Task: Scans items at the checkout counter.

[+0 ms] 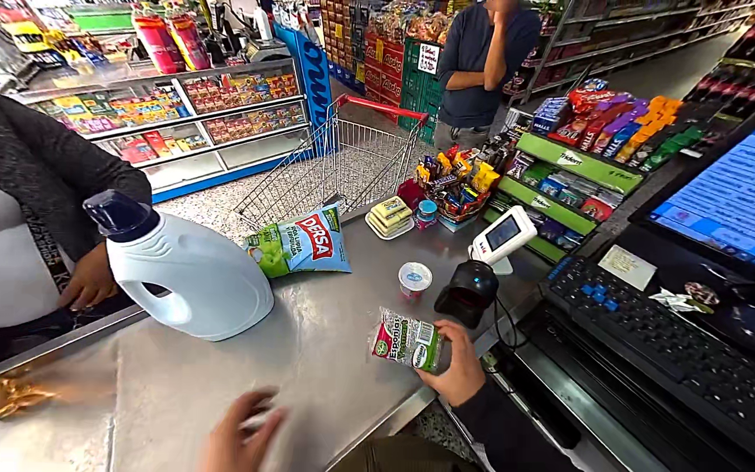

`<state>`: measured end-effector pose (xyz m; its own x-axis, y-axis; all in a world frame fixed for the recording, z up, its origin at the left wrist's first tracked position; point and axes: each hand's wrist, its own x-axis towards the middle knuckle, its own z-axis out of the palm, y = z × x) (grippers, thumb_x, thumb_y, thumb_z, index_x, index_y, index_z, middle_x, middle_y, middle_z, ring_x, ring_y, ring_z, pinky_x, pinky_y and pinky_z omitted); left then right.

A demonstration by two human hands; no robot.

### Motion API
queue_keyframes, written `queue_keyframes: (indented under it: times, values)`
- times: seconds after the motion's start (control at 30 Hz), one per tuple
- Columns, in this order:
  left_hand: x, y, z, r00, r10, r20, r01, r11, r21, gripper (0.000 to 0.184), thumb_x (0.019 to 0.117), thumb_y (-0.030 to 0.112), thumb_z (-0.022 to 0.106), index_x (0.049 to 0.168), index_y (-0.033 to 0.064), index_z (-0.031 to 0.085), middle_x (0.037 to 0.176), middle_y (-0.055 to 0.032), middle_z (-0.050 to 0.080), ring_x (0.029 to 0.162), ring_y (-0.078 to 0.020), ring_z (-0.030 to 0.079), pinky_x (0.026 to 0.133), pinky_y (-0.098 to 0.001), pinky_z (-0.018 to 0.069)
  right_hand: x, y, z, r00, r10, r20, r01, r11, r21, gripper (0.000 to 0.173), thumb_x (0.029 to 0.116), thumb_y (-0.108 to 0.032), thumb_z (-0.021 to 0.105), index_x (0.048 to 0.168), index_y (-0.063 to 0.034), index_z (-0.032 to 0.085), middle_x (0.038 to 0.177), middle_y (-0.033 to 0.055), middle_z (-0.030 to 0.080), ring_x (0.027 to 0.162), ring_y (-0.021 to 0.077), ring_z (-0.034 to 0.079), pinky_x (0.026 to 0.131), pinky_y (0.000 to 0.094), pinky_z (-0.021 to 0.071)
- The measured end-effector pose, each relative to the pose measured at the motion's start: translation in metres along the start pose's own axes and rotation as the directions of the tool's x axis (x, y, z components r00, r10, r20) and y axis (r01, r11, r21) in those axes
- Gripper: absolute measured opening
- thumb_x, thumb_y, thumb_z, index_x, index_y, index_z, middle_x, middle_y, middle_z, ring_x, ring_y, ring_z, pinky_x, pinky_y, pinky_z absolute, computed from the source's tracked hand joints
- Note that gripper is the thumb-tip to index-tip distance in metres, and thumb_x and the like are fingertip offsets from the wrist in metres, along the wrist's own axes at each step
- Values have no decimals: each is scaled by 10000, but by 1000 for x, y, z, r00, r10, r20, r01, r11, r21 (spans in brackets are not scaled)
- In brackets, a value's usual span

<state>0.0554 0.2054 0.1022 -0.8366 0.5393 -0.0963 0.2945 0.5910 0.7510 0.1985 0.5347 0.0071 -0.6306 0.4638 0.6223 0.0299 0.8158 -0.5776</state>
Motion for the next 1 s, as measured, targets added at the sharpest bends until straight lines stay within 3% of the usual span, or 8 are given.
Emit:
queue_keyframes:
  times: [0.07,0.13,0.27,0.43,0.57,0.7,0.8,1.0]
  values:
    - [60,52,72,966,74,247,8,948,-317,782,897,260,740,1520,-40,376,1413,-244,574,1187,-361,657,927,-519,583,2,2,-14,996,90,22,-90,996,15,798,515,-260,955,1114,110,579,1220,312,628,1023,364,694,828,429,611]
    - [102,102,127,899,38,436,167,891,-422,871,915,257,742,1585,26,235,1359,-262,596,1078,-365,699,855,-522,606,8,3,-32,957,271,100,-274,962,18,842,505,-230,983,1150,123,574,1243,308,607,1020,354,692,833,436,613]
    - [144,154,183,846,-94,525,335,860,-386,674,1021,210,647,1580,108,284,1042,-239,680,560,-221,651,493,-337,539,30,15,-61,811,558,175,-571,820,31,823,538,-206,990,1190,59,562,1152,195,676,1018,283,707,911,419,598]
    - [147,157,200,782,-294,550,575,681,-453,515,1074,167,487,1565,115,343,921,-215,677,499,-191,572,426,-292,442,29,27,-56,773,628,95,-628,734,258,634,659,-174,923,1131,32,552,1056,135,702,906,209,722,814,363,617]
    - [138,168,199,750,-340,567,638,598,-485,332,1106,219,418,1352,17,512,845,-188,700,520,-184,620,428,-268,452,27,25,-56,732,679,52,-656,682,324,470,721,-180,872,1050,18,601,937,98,709,805,161,722,741,315,623]
    - [131,175,188,795,-300,527,585,607,-537,262,1085,133,465,1292,-20,514,877,-190,668,546,-195,634,451,-275,495,16,21,-57,863,501,69,-501,829,249,614,722,-309,870,1200,24,675,1047,125,713,865,153,712,742,303,611]
    - [131,167,179,862,-114,495,409,733,-544,217,1056,53,508,1253,-30,473,875,-194,672,528,-213,667,442,-295,536,13,24,-51,974,210,-84,-205,976,68,418,684,-185,843,1055,-2,784,1046,178,729,925,225,724,811,339,616]
    - [123,152,176,911,221,348,124,658,-743,159,986,-10,526,1126,-4,451,849,-139,695,563,-200,702,463,-292,578,23,33,-40,928,-122,-352,81,988,-129,135,826,-136,700,883,-26,753,942,149,759,971,214,747,870,272,599]
